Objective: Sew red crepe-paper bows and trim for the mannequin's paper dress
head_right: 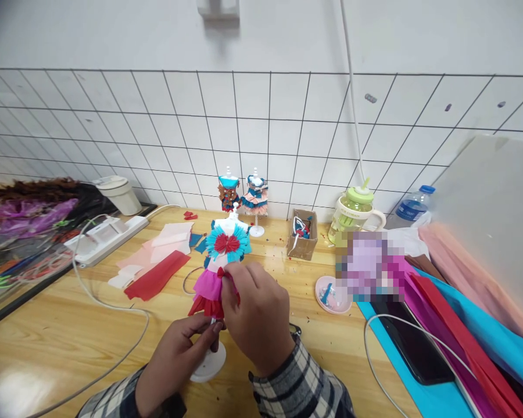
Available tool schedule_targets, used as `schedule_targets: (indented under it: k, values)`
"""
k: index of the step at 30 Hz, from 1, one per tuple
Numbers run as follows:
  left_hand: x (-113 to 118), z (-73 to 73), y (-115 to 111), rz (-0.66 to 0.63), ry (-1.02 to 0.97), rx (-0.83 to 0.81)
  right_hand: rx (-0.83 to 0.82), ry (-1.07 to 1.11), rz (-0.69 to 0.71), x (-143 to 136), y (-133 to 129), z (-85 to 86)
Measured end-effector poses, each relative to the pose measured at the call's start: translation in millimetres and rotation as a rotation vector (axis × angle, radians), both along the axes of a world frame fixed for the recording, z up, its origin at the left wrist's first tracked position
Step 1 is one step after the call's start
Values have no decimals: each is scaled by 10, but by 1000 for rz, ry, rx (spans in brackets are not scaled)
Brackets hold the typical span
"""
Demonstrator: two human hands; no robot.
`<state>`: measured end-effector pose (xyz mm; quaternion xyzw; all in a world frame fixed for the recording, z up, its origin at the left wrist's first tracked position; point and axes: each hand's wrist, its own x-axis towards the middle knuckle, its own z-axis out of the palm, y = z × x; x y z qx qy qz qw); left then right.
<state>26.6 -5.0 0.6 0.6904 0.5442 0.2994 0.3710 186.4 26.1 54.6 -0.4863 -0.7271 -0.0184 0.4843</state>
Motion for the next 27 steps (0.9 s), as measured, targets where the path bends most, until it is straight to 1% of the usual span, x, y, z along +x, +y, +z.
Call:
schedule_targets:
  k: [7, 12, 20, 24, 27]
  values:
    - [3, 5, 1, 6, 24, 31, -22, -12, -8, 15, -11, 27]
    - [3, 5, 4, 24, -5, -6, -49, 6, 46, 31, -14, 61]
    - [11, -26, -4, 24, 64, 21, -39, -13, 3, 23, -6, 19]
    - [5, -32, 10, 38, 21, -9, -57, -6, 42, 39, 1, 37]
    - [-7, -46, 10, 44, 10, -12, -13, 44, 68, 56, -7, 45]
